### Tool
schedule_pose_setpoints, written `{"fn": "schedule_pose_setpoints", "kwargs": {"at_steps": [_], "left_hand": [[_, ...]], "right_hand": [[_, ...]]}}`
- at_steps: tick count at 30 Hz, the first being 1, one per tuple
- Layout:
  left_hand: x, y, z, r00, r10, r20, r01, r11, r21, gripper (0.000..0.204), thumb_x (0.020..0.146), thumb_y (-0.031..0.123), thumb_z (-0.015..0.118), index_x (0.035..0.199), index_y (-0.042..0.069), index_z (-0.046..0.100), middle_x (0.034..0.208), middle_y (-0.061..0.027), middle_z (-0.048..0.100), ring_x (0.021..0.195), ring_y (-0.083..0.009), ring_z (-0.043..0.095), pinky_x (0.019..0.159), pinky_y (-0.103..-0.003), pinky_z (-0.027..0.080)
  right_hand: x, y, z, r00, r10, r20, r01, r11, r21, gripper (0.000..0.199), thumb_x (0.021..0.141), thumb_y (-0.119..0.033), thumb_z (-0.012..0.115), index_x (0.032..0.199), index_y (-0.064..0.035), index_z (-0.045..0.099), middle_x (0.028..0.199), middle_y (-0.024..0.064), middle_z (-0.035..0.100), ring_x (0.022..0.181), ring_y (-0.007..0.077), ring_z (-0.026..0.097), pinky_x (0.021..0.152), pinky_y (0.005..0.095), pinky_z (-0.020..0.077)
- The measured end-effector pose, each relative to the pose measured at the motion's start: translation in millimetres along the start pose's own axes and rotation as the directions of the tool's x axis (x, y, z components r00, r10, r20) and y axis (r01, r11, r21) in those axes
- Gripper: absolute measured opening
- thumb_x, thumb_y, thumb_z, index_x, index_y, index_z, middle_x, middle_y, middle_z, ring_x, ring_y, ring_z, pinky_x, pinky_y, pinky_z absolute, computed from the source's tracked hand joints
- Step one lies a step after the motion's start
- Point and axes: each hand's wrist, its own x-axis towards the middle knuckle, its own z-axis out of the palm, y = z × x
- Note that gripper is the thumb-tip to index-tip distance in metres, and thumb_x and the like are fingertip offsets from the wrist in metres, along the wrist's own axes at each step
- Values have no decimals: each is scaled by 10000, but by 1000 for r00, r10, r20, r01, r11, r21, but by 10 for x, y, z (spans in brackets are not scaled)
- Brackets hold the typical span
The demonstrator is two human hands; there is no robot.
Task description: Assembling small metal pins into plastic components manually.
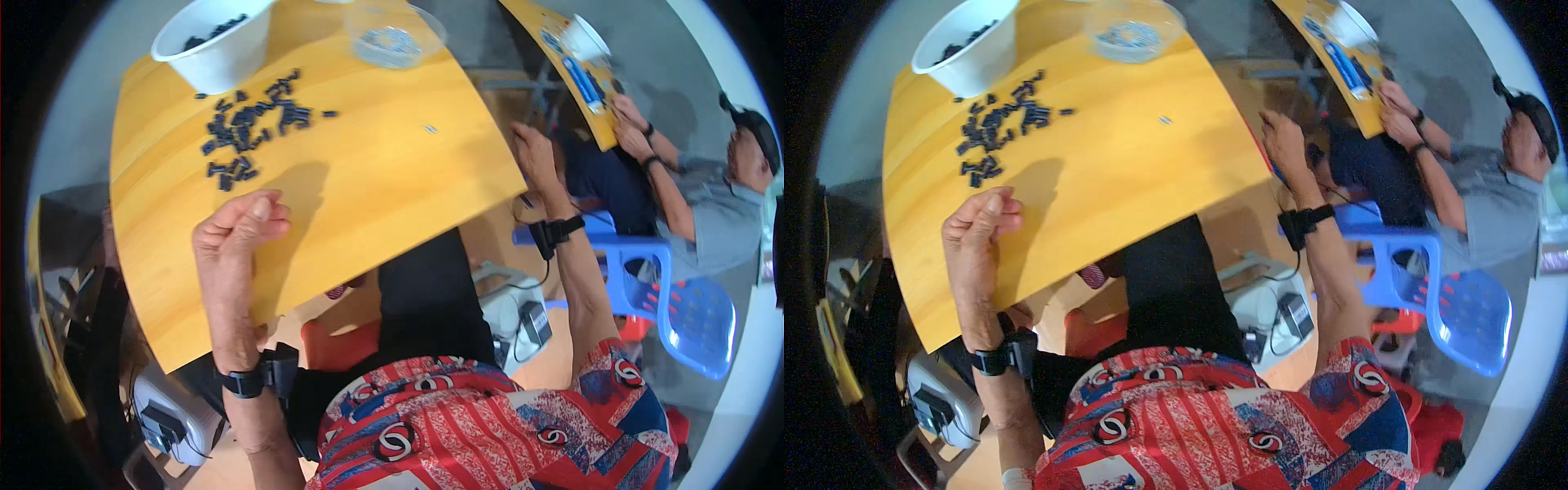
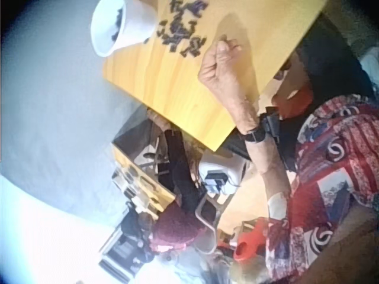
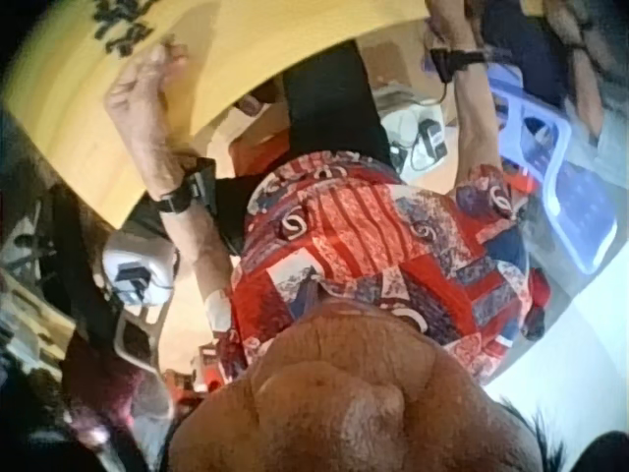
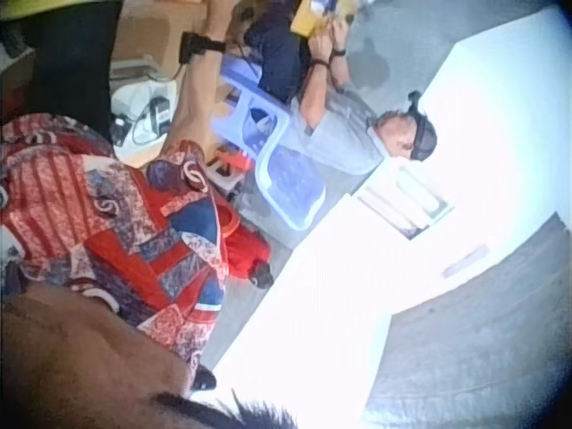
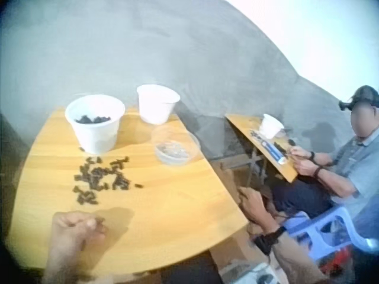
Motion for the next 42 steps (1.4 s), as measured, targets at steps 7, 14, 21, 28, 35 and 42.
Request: {"fn": "schedule_pose_setpoints", "kwargs": {"at_steps": [7, 14, 21, 28, 35, 42], "left_hand": [[60, -58, -81, 999, -30, -24, 28, 998, -55, 142, 854, 91, 629, 938, -9, 686, 856, -88, 690, 762, -125, 640, 719, -240, 509], [102, -35, -76, 1000, 1, -9, -1, 1000, -15, 144, 844, 92, 638, 946, 0, 683, 896, -87, 686, 805, -143, 645, 756, -255, 505], [116, -18, -82, 1000, -21, -20, 19, 994, -107, 136, 816, -14, 635, 939, 11, 690, 906, -38, 644, 815, -84, 577, 730, -201, 452], [91, -22, -146, 1000, -15, -6, 14, 990, -138, 145, 817, -23, 629, 948, 8, 685, 906, -35, 637, 810, -85, 575, 734, -202, 450], [92, -6, -137, 999, 21, 27, -19, 998, -61, 131, 816, -22, 628, 937, -7, 676, 912, -50, 630, 820, -101, 572, 738, -214, 447], [88, -6, -122, 998, 58, 35, -56, 998, -35, 122, 812, -26, 632, 928, -13, 665, 934, -71, 629, 821, -117, 569, 719, -227, 446]], "right_hand": [[-72, 34, 541, 906, 280, 316, -375, 879, 296, 365, 841, -270, 558, 1101, -17, 601, 993, 216, 634, 946, 362, 617, 786, 408, 492], [653, -880, -725, 924, 311, 220, -375, 638, 672, 212, 884, -59, 537, 1066, -5, 632, 979, 33, 641, 748, 77, 571, 654, 201, 456], [1249, -2536, -618, 826, -553, 107, 437, 749, 498, 151, 786, -31, 587, 930, -8, 624, 897, 143, 625, 790, 302, 605, 687, 341, 476], [1366, -2804, -72, 774, -623, 114, 457, 674, 580, 172, 742, 0, 598, 907, -7, 649, 892, 148, 626, 816, 319, 606, 708, 380, 487], [1408, -2779, 93, 736, -676, 42, 566, 648, 511, 162, 779, 1, 552, 911, -3, 647, 899, 150, 625, 844, 320, 604, 725, 378, 495], [1642, -2774, -42, 841, -528, 118, 400, 754, 522, 191, 789, 0, 524, 943, -18, 636, 930, 144, 626, 858, 327, 593, 744, 393, 482]]}}
